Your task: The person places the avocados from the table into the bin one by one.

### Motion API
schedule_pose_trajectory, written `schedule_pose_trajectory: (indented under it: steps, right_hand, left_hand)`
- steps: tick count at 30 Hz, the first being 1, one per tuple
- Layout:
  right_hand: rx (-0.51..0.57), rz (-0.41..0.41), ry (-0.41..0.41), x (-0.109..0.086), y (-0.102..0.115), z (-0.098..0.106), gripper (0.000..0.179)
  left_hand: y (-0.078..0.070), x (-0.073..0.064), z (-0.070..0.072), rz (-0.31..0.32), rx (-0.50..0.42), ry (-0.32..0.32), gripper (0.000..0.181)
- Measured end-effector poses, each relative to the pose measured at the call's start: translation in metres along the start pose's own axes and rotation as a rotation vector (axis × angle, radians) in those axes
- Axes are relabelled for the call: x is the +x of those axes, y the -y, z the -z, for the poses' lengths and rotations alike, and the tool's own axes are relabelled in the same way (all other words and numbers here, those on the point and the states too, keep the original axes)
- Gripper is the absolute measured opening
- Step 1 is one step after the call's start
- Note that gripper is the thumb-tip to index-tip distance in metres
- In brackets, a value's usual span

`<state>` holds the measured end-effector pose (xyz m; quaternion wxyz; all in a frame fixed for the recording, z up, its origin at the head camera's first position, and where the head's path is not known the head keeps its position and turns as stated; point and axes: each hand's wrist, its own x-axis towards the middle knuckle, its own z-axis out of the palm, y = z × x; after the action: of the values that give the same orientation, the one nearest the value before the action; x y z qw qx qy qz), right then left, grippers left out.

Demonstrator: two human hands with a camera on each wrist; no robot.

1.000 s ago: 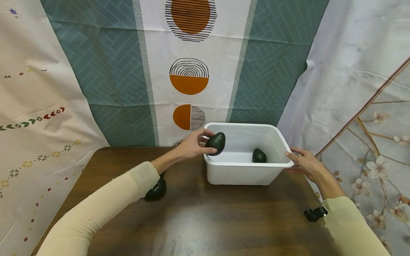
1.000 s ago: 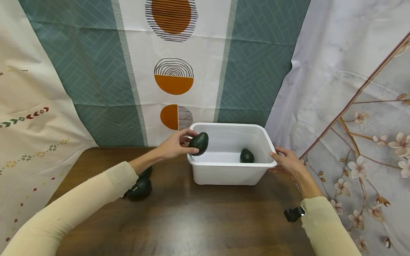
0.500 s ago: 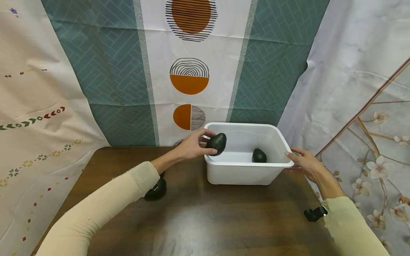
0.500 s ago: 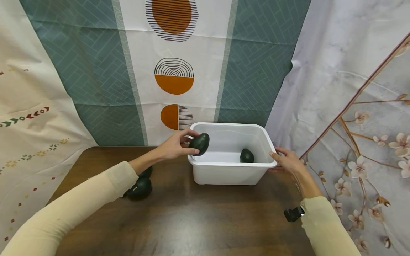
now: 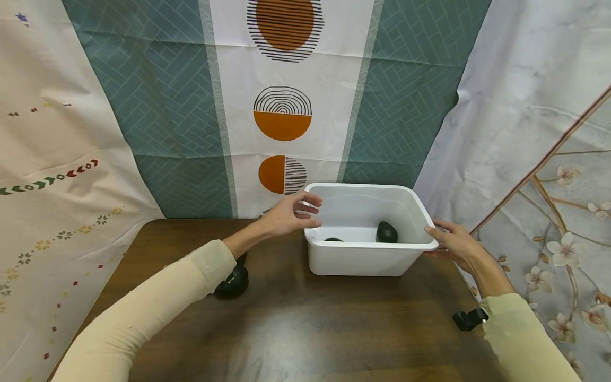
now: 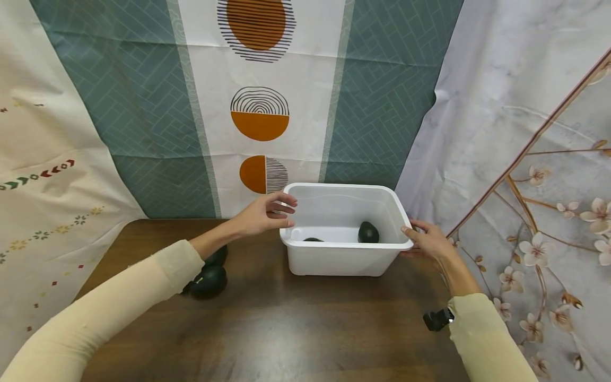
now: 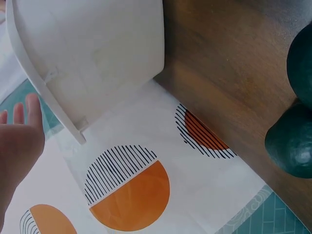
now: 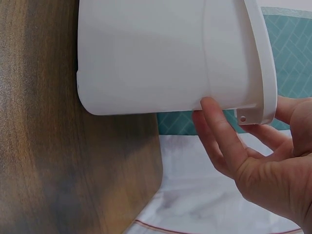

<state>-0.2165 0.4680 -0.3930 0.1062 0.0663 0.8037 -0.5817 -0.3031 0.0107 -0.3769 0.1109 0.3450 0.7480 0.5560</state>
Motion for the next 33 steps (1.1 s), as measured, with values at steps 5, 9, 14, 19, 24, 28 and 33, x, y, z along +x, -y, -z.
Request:
schedule_pose_trajectory:
  steps: [5,9,14,19,24,28,33]
  right_hand:
    - [-0.009,0.004,0.001,0.0,0.001,-0.001,0.075]
    - [-0.01,0.003,0.001,0.0,0.001,-0.002,0.075]
    - [-0.012,0.0,0.003,-0.001,0.002,-0.002,0.076]
    - [-0.004,-0.009,-0.003,-0.001,0.003,-0.002,0.077]
    - [0.002,-0.006,-0.006,0.0,0.001,-0.001,0.076]
    - [0.005,0.006,0.003,0.001,0.0,0.0,0.076]
    - [0.012,0.011,0.005,0.001,0.0,-0.001,0.076]
  left_hand:
    - [0.001,-0.001,0.004,-0.004,0.02,-0.003,0.053]
    - [0.001,-0.004,0.008,-0.003,0.015,-0.004,0.053]
    - [0.0,-0.009,0.016,0.01,0.016,-0.004,0.053]
    - [0.0,-0.015,0.025,0.023,0.015,-0.001,0.053]
    - [0.002,-0.018,0.032,0.023,0.026,0.012,0.058]
    - [0.004,-0.022,0.037,0.023,0.053,0.026,0.061]
    - [0.007,-0.029,0.043,0.048,0.078,0.02,0.059]
